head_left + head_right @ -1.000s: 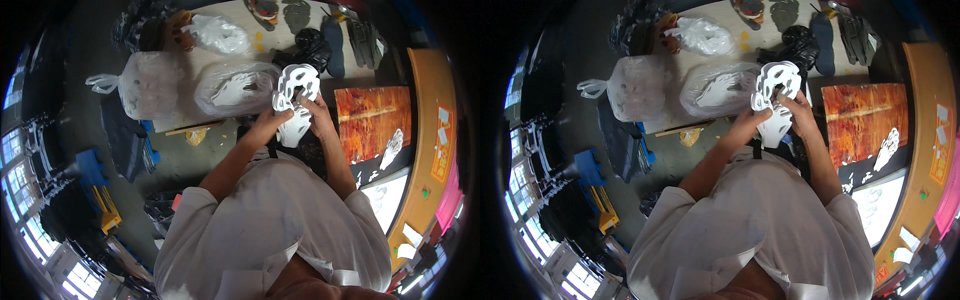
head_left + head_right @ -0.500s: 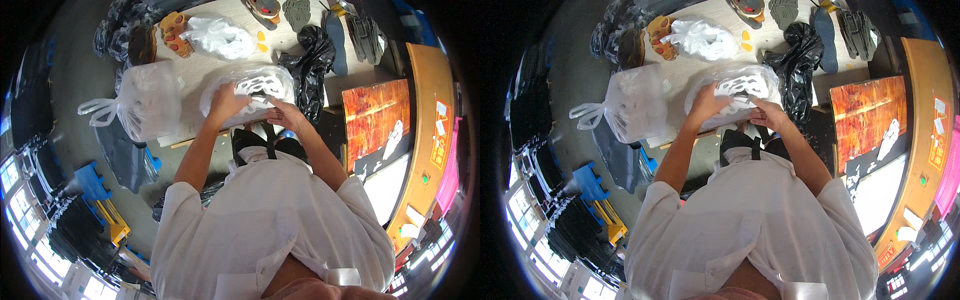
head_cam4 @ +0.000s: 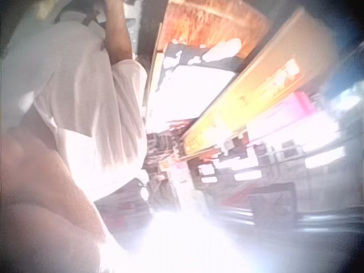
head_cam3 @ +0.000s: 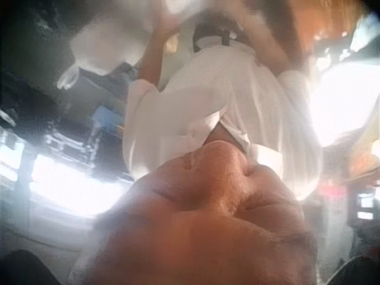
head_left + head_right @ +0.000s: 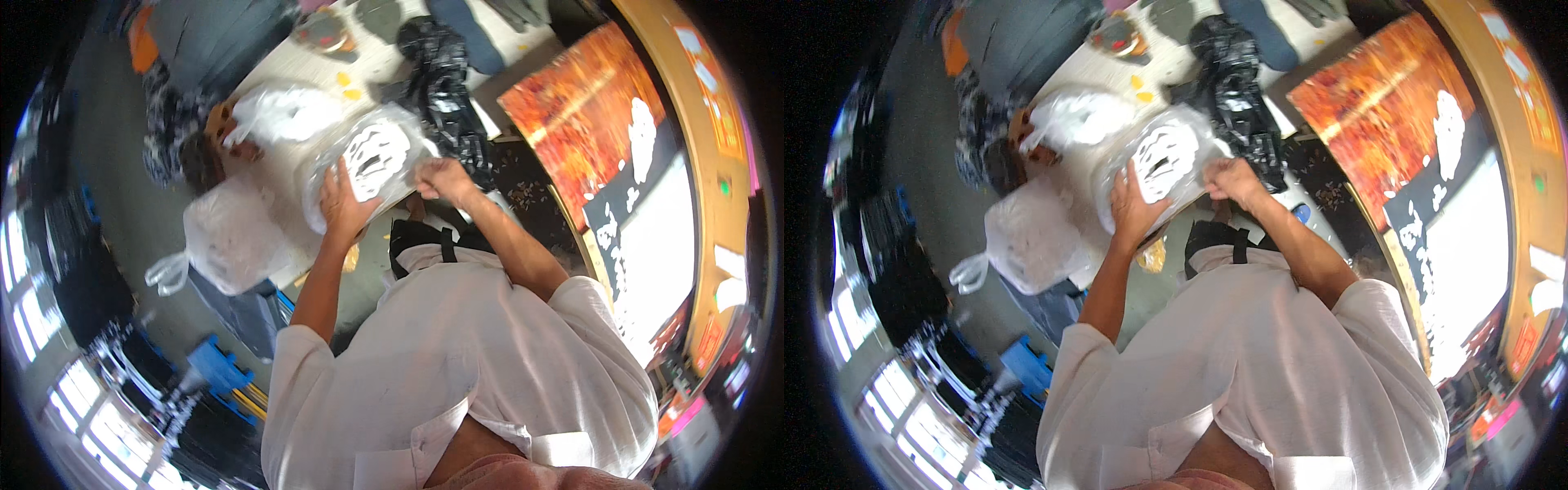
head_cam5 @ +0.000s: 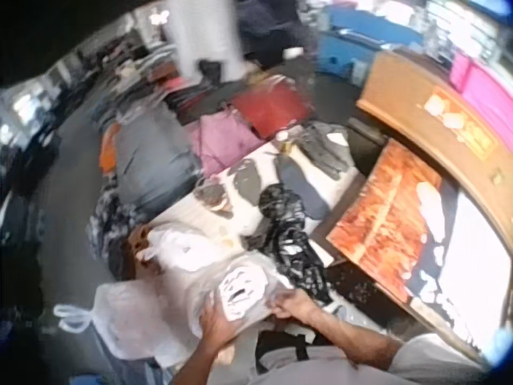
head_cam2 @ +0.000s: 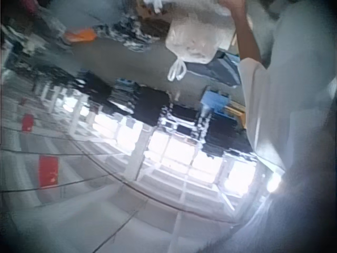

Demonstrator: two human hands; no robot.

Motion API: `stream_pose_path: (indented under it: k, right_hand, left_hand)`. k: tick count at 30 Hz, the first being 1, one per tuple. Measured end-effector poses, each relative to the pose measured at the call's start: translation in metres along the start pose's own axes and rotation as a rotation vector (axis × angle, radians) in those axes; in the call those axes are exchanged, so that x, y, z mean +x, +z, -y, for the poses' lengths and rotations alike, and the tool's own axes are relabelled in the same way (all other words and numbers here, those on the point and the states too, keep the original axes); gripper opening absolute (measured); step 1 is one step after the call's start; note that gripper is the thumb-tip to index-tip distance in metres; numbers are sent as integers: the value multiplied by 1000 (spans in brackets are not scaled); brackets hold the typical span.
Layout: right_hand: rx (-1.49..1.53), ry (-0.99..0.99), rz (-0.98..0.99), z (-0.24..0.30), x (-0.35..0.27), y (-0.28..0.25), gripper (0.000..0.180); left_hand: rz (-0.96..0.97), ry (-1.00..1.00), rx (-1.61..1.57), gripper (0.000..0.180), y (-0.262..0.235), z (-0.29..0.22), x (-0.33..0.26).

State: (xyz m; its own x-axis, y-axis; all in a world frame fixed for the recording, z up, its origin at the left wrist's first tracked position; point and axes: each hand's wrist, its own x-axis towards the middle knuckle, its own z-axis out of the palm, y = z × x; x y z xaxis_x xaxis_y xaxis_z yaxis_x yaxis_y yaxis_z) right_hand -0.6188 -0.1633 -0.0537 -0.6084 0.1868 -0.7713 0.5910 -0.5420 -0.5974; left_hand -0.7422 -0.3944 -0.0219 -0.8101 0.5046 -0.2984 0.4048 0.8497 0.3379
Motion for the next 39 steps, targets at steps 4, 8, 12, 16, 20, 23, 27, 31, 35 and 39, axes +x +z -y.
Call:
stream_pose_path:
  k: [4, 8, 12, 16, 20, 23, 27, 31, 35, 39]
  right_hand:
    - [-30, -75, 34, -35, -64, -57, 30]
    - [-157, -181, 8, -57, -141, -126, 32]
    - [-56, -285, -56, -82, -202, -206, 31]
    - [157, -344, -147, -114, -249, -276, 31]
    - [263, -447, -288, -148, -310, -333, 30]
    - [423, -407, -451, -179, -351, -361, 28]
    - [715, -443, -568, -212, -372, -376, 28]
    - [824, -466, -652, -223, -372, -378, 26]
    - [821, -427, -753, -215, -372, -388, 24]
    - [732, -416, -719, -195, -370, -409, 30]
  left_hand:
    - [-78, 54, 261, 132, -3, -1, 2]
    - [-209, 192, 268, 102, -7, -63, -13]
    - [-32, 341, -300, 59, 29, -183, -41]
    - [244, 341, -677, 41, 105, -331, -56]
    - [145, 650, -384, 56, 152, -491, -59]
    - [37, 630, -88, 93, 170, -606, -49]
    - [73, 467, 79, 120, 198, -708, -33]
    - [112, 491, 317, 117, 231, -739, -14]
    - [236, 754, 444, 99, 223, -706, 25]
    - [77, 1029, 508, 105, 194, -656, 53]
